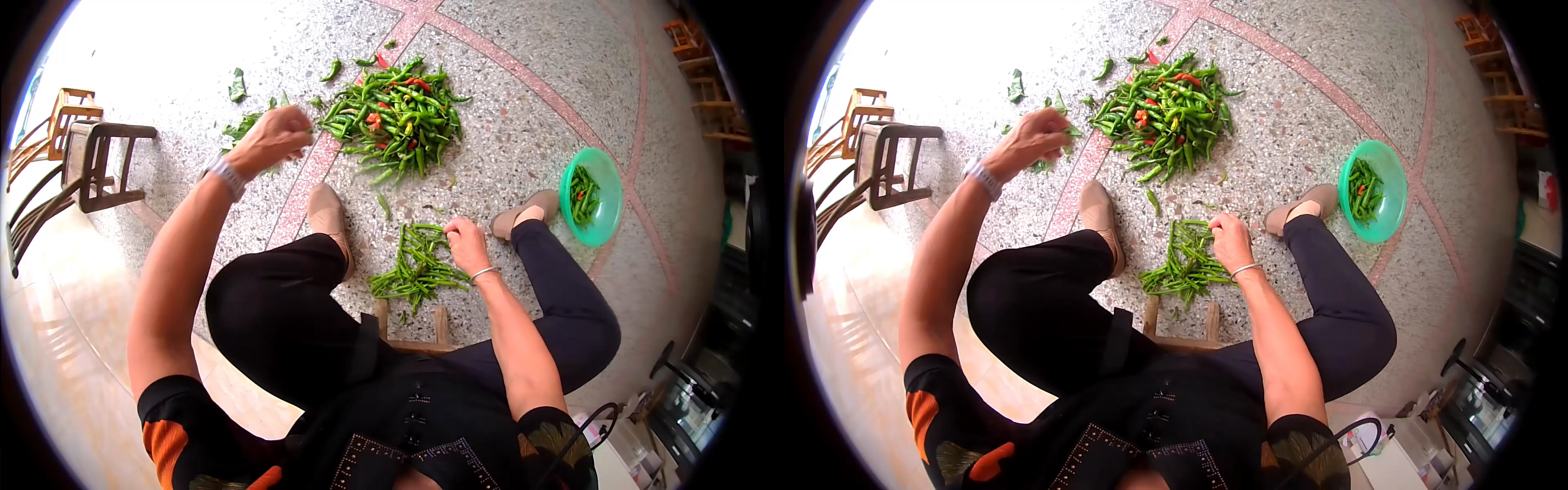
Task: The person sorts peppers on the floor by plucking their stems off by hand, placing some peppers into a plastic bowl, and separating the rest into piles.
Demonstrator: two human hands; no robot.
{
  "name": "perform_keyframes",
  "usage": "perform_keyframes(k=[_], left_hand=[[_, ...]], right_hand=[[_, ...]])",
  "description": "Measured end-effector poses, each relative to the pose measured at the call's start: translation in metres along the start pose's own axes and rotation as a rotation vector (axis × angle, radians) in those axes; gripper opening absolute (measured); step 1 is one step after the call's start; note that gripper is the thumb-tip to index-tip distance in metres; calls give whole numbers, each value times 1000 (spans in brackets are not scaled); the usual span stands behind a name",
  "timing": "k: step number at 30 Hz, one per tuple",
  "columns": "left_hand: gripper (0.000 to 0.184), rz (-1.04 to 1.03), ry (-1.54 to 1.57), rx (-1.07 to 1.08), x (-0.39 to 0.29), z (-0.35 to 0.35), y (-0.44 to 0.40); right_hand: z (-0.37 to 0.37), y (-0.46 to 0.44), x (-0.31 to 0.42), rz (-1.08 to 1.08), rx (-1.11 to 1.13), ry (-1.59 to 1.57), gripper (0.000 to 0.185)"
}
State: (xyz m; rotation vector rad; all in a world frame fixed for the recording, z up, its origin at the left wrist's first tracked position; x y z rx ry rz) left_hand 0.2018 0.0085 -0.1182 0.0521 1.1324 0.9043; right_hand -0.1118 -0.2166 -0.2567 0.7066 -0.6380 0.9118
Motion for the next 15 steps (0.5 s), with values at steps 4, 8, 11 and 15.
perform_keyframes(k=[4,8,11,15], left_hand=[[35,201,277,-105,107,-1,15],[33,377,508,-234,220,-53,27],[30,474,548,-312,278,-87,33],[26,476,388,-334,301,-100,38]], right_hand=[[-29,-8,-26,-5,63,87,11],[-30,-33,-27,0,95,214,13],[-22,-52,-24,-38,23,455,13],[-89,-73,-2,-89,245,245,15]])
Point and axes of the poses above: each hand's wrist, its own y-axis away from the middle knuckle, its own z-axis out of the back of the hand, x = y × z, the point moved 9 cm from there along -y, towards the middle knuckle, and after that the axes turned 1 degree about -x, right-handed, at the moved point
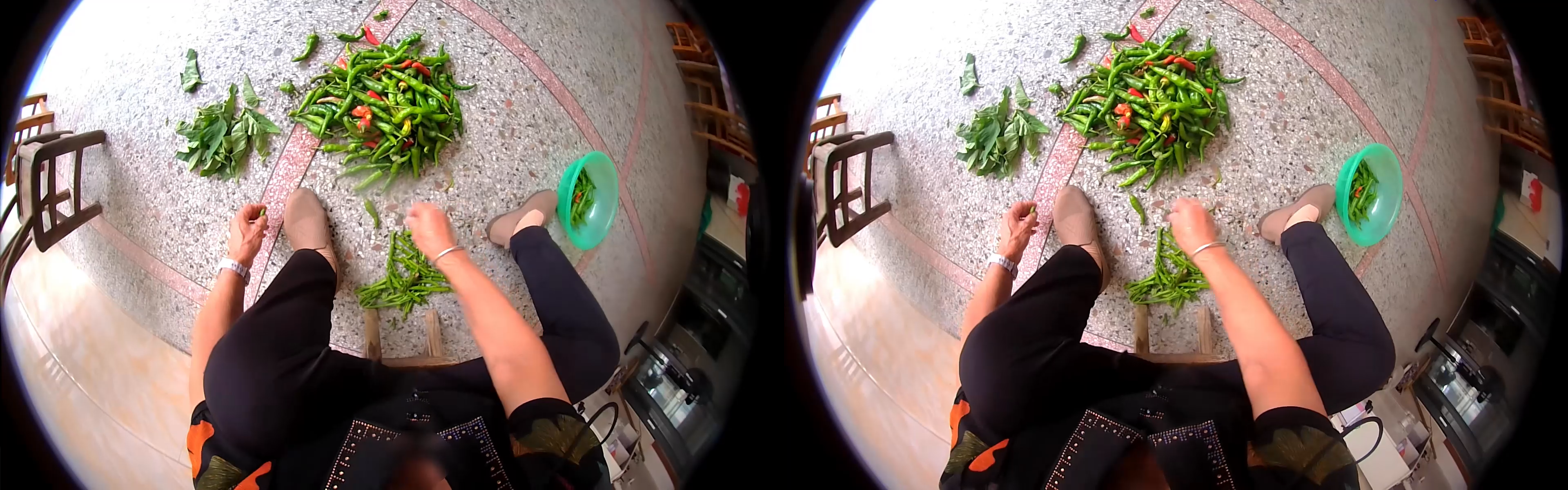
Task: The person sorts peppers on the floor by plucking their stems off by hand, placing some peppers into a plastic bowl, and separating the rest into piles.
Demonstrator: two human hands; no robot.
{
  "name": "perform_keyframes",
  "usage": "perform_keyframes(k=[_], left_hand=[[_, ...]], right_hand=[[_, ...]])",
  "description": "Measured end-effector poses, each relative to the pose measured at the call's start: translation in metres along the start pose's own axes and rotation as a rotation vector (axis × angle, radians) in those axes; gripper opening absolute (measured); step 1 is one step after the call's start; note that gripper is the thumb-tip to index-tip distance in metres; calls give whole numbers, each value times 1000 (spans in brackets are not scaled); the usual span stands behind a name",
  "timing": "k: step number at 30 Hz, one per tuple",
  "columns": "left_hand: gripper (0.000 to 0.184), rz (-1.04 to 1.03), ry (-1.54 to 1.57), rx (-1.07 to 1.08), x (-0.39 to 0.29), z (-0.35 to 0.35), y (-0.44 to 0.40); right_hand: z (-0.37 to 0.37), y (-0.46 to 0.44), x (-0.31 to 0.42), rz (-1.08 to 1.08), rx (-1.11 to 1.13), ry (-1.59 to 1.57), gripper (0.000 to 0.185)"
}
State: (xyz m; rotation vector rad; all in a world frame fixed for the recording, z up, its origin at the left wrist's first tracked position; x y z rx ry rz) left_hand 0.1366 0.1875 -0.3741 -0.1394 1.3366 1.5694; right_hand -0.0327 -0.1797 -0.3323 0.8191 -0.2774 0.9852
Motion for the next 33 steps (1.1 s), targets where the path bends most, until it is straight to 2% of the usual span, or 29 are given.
perform_keyframes(k=[1,2,4,5,9,12,13,16,18,22,23,24,26,27,32,33], left_hand=[[25,-79,-94,-43,5,3,-6],[25,-124,-130,-82,3,4,-8],[26,-213,-203,-161,-7,7,-6],[28,-216,-305,-170,-11,7,-4],[30,-326,-339,-102,-16,-9,1],[37,-307,-476,-84,-14,-15,2],[37,-324,-459,-80,-17,-16,1],[36,-372,-427,-69,-30,-18,4],[35,-413,-436,-44,-54,-20,8],[27,-464,-387,59,-109,-24,11],[24,-515,-362,70,-123,-24,13],[23,-513,-364,98,-135,-26,14],[22,-508,-365,151,-158,-30,16],[21,-508,-389,146,-166,-31,17],[24,-459,-394,241,-156,-54,20],[24,-447,-384,272,-145,-61,22]], right_hand=[[-14,-5,20,128,-50,58,19],[-28,-13,29,6,5,41,25],[-41,-23,56,-45,53,148,35],[-49,-27,59,-49,25,183,31],[-63,-43,44,-3,7,274,27],[-44,-33,52,147,-16,165,25],[-40,-36,45,-15,77,39,21],[18,-46,42,-222,-34,-250,15],[74,-65,57,7,-360,-272,10],[152,-105,90,226,-626,15,18],[155,-114,98,312,-607,12,27],[145,-126,98,286,-482,-20,32],[107,-137,89,389,-300,96,36],[92,-129,82,272,-215,104,41],[64,-59,47,184,-376,-147,49],[56,-42,32,297,-470,-79,46]])
Point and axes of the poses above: each hand's wrist, its own y-axis away from the middle knuckle, its own z-axis out of the back of the hand, x = y × z, the point moved 9 cm from there along -y, towards the middle knuckle, and after that the axes turned 1 degree about -x, right-handed, at the moved point
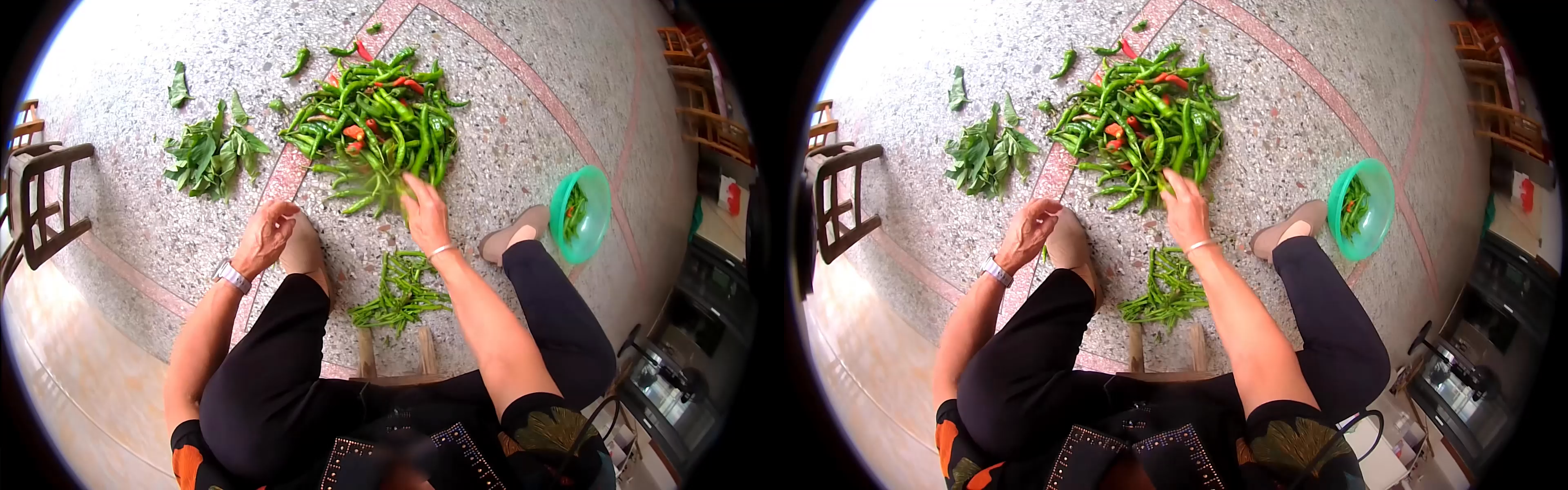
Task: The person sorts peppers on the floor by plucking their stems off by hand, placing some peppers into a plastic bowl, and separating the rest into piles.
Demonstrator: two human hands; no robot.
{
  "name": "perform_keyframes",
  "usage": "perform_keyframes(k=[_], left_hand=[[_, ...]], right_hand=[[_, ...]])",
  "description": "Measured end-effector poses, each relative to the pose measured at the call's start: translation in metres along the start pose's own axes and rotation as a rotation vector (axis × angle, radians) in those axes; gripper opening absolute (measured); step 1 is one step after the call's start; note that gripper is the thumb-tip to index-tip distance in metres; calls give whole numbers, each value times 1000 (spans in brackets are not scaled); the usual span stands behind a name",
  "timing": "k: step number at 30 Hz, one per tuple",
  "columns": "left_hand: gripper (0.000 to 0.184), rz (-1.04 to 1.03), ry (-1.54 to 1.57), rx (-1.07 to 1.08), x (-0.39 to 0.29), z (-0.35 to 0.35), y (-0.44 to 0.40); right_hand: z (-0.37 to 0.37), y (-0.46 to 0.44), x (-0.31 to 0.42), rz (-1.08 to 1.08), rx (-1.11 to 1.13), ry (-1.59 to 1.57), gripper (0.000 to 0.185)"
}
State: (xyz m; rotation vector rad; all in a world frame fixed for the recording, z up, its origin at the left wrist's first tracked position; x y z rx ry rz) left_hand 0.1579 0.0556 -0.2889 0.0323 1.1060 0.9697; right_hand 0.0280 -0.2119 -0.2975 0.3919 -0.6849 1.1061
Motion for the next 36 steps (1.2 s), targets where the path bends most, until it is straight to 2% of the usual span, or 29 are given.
perform_keyframes(k=[3,4,8,11,14,17,18,21,24,25,26,29,32,35,36], left_hand=[[25,-6,44,68,6,-23,12],[26,0,46,78,7,-28,16],[27,16,100,98,14,-40,23],[26,57,186,77,20,-45,24],[26,47,137,147,5,-51,24],[26,58,88,234,-8,-60,28],[26,61,93,247,-6,-64,30],[25,41,135,292,0,-75,37],[24,18,91,366,-6,-82,41],[24,11,59,395,-9,-84,42],[24,2,78,381,-10,-85,42],[23,5,129,350,-10,-84,42],[23,37,132,349,-9,-83,41],[24,20,87,353,-8,-81,40],[23,20,79,349,-9,-80,40]], right_hand=[[-15,72,-53,-755,309,-424,45],[-6,80,-56,-809,262,-471,47],[43,77,-80,-800,181,-292,38],[67,63,-123,-653,65,-214,39],[86,46,-94,-796,94,-498,38],[85,49,-103,-810,182,-561,35],[86,53,-112,-832,242,-449,30],[97,58,-129,-714,187,-274,25],[86,86,-144,-953,45,-536,18],[80,97,-151,-1027,-26,-633,18],[66,107,-160,-1081,30,-745,25],[38,117,-158,-1087,91,-656,28],[20,117,-173,-1082,-10,-306,29],[17,113,-164,-1160,73,-167,29],[16,110,-164,-1119,25,-205,26]])
Point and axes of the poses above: each hand's wrist, its own y-axis away from the middle knuckle, its own z-axis out of the back of the hand, x = y × z, the point moved 9 cm from there along -y, towards the middle knuckle, and after that the axes turned 1 degree about -x, right-handed, at the moved point
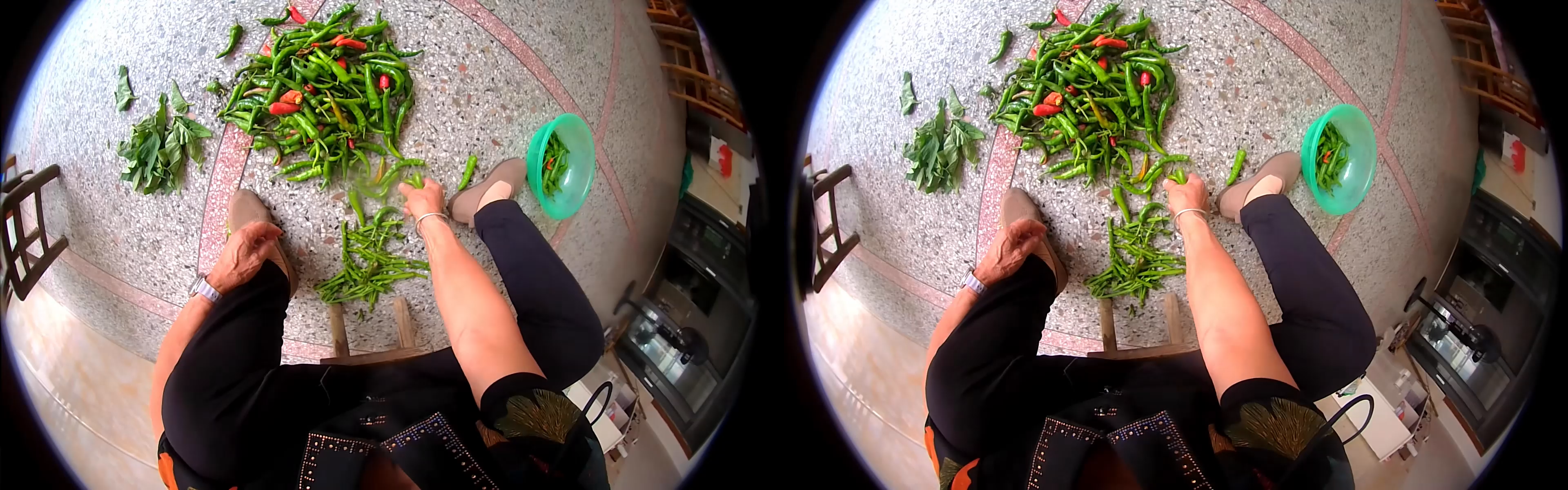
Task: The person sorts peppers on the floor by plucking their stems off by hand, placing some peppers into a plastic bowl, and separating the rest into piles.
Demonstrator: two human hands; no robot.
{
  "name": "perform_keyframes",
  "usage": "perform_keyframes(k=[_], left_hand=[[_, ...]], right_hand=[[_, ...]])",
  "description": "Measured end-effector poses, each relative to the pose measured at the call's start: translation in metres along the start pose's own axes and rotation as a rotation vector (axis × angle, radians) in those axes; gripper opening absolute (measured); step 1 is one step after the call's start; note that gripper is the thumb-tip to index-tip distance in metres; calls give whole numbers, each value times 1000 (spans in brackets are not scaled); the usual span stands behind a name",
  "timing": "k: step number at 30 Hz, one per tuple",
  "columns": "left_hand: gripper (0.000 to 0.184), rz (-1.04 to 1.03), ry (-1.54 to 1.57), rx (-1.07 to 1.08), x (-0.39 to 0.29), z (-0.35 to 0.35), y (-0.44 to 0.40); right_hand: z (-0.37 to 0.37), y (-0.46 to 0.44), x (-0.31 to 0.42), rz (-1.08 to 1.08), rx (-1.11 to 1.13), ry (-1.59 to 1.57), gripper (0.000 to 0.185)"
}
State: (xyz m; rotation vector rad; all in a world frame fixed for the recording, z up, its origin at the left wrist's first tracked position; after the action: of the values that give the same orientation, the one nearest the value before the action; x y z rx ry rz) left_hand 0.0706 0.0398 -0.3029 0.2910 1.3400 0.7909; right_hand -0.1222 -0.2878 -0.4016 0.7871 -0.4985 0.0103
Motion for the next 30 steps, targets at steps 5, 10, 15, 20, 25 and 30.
perform_keyframes(k=[5,10,15,20,25,30], left_hand=[[23,4,8,-31,1,0,-3],[22,-41,-63,-46,3,-2,-6],[22,-34,-56,-44,-3,1,-4],[23,-49,-99,-40,11,-3,-9],[23,-10,-75,-36,19,-6,-13],[23,-6,-98,-25,18,-7,-13]], right_hand=[[37,-20,-11,181,-125,112,29],[46,12,59,399,-73,234,28],[8,2,85,678,-65,597,26],[19,11,80,662,-38,664,29],[86,10,71,518,6,353,25],[247,-15,91,610,-505,424,26]])
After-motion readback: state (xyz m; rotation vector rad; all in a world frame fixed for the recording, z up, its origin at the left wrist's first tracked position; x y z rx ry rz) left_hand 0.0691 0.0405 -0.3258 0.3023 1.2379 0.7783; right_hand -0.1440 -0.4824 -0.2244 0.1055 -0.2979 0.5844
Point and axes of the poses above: each hand's wrist, its own y-axis away from the middle knuckle, its own z-axis out of the back of the hand, x = y × z, the point moved 9 cm from there along -y, towards the middle knuckle, and after that the axes turned 1 degree about -x, right-handed, at the moved point
